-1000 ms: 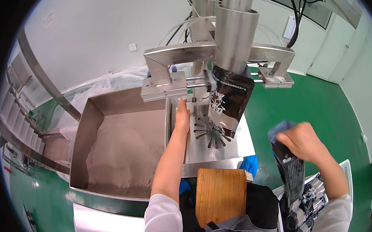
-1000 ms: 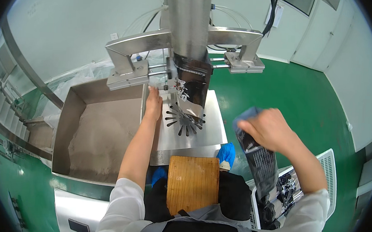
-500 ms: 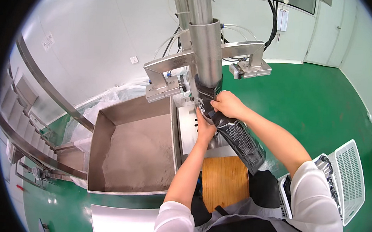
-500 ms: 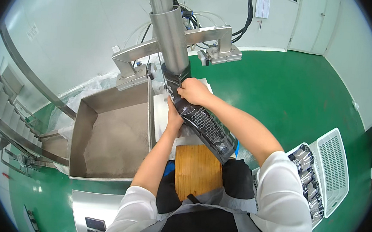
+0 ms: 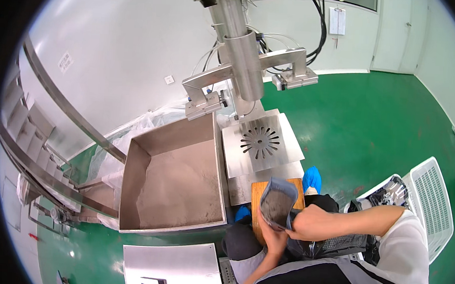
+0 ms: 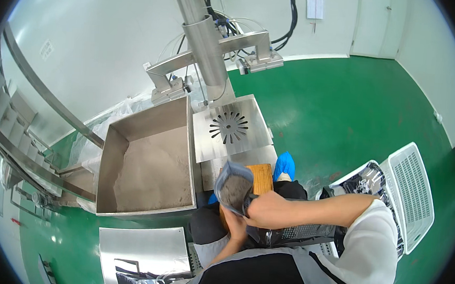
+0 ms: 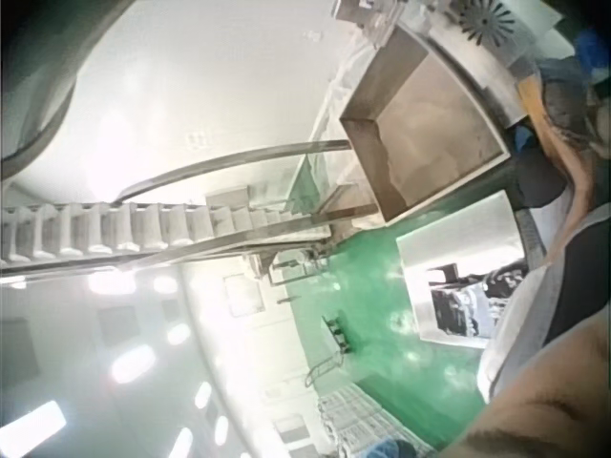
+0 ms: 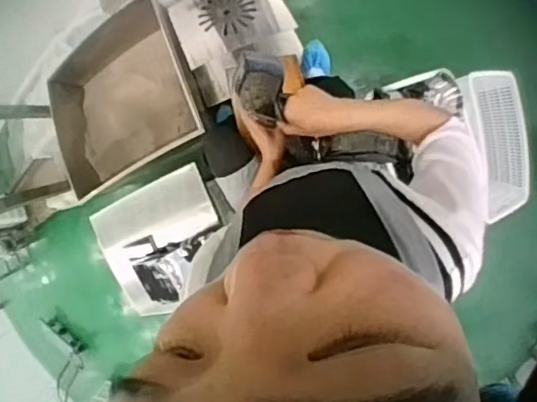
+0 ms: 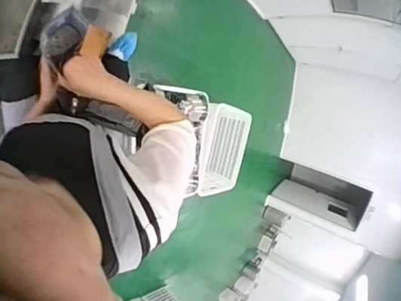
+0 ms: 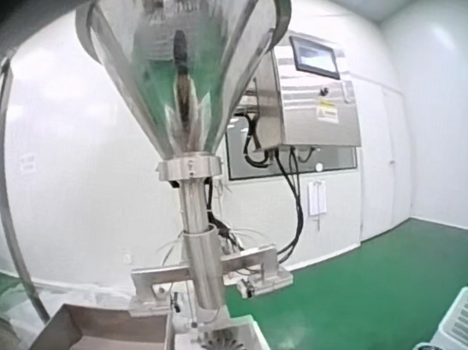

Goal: Filling product into bags using an industrial dispenser and weighing the filled bags on a scale.

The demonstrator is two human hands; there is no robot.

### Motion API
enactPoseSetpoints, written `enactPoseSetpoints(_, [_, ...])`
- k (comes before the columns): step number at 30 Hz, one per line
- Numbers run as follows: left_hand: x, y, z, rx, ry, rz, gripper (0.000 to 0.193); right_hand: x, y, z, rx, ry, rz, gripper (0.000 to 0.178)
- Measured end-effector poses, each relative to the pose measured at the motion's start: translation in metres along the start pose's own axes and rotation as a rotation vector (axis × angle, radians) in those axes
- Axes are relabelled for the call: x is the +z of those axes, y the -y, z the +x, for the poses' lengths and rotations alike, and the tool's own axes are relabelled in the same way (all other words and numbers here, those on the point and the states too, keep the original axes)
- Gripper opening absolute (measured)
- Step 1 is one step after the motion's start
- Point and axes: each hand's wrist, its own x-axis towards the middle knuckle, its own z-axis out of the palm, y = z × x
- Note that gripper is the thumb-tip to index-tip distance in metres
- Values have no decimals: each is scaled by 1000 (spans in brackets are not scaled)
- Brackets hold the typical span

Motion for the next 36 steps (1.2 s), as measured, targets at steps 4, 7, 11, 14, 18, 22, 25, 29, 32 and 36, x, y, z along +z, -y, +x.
enactPoseSetpoints(4, [-5, 30, -39, -75, 109, 32, 92, 28, -9, -1, 68, 176, 26, 25])
enactPoseSetpoints(7, [-18, 20, -26, -172, 333, 64, 87, 30, -37, -3, 43, 274, -98, 19])
enactPoseSetpoints(11, [-56, -29, 62, -383, 144, -32, 43, 5, -85, 7, 192, 277, -400, 14])
enactPoseSetpoints(14, [-19, -75, 181, -21, 27, 80, 23, -22, -132, 8, 224, -214, -517, 9])
enactPoseSetpoints(18, [79, -82, 299, 575, -83, 426, 69, -61, -133, 39, 204, -332, -473, 17])
enactPoseSetpoints(22, [135, -77, 368, 658, -470, 382, 80, -65, -127, 59, 105, -488, -412, 22])
enactPoseSetpoints(25, [150, -88, 372, 441, -348, 159, 74, -51, -143, 43, 123, -521, -378, 24])
enactPoseSetpoints(29, [124, -73, 408, 321, 6, -248, 69, -54, -156, 46, 109, -463, -225, 19])
enactPoseSetpoints(32, [121, -64, 413, -219, 646, -1390, 58, -68, -178, 72, 138, -469, -70, 16])
enactPoseSetpoints(36, [120, -29, 391, -578, 485, -1408, 59, -96, -214, 130, 225, -563, 181, 26])
